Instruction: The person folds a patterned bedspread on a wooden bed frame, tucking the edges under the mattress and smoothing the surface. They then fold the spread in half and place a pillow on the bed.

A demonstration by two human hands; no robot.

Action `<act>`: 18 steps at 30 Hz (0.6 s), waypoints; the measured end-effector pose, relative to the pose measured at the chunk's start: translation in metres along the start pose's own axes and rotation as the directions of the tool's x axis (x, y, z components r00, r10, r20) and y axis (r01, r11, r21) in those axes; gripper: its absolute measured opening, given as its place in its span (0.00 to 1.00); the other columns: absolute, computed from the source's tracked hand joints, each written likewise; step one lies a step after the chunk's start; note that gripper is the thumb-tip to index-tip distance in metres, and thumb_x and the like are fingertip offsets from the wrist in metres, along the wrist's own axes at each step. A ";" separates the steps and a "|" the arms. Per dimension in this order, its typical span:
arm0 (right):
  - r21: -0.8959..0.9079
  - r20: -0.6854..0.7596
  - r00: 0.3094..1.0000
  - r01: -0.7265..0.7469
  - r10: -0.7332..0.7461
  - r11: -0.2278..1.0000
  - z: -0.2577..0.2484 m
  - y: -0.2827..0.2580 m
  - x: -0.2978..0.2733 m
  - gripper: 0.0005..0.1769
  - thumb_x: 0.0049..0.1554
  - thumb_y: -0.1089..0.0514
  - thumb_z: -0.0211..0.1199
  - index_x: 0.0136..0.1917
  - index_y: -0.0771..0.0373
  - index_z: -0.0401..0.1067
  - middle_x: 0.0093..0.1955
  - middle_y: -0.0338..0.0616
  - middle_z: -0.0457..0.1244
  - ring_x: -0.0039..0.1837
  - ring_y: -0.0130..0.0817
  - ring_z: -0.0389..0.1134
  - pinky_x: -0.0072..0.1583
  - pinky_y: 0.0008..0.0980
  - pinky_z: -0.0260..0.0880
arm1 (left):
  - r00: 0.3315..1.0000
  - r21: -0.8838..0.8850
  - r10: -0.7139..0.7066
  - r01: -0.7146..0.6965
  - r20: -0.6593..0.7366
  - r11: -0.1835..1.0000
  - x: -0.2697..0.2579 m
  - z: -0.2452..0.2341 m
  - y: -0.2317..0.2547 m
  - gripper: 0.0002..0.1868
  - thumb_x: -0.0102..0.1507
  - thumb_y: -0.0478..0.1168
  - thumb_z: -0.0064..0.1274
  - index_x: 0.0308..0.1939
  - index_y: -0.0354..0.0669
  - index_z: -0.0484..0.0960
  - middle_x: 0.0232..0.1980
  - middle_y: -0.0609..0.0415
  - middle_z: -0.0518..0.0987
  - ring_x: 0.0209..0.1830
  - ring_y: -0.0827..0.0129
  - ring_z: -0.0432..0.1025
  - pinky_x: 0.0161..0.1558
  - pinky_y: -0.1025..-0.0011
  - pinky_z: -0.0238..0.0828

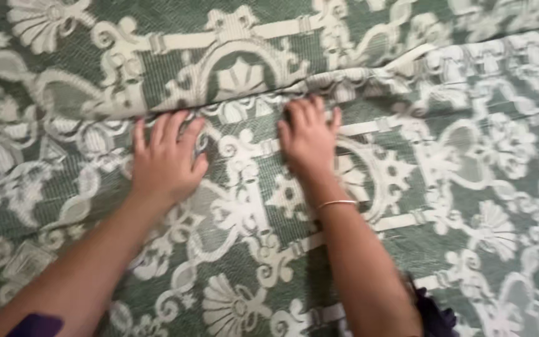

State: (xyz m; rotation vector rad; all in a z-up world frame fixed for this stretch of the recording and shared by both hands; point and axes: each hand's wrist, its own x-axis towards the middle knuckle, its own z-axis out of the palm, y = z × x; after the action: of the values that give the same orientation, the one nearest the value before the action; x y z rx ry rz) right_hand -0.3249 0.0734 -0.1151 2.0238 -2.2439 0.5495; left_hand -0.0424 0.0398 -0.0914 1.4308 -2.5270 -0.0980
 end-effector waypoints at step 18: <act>0.528 -0.191 0.932 -0.168 0.309 0.833 -0.076 0.122 0.025 0.08 0.59 0.67 0.61 0.53 0.65 0.75 0.45 0.44 0.66 0.46 0.35 0.67 0.48 0.32 0.69 | 0.980 -0.033 0.065 -0.073 -0.190 0.997 0.065 0.078 0.104 0.27 0.66 0.54 0.50 0.65 0.46 0.72 0.60 0.46 0.69 0.62 0.50 0.65 0.66 0.48 0.60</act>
State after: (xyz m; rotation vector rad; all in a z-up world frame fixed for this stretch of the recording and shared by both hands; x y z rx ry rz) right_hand -0.4612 0.0819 -0.0628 1.6924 -2.3668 1.4824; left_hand -0.1802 0.0340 -0.1383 1.2714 -2.4028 -0.0008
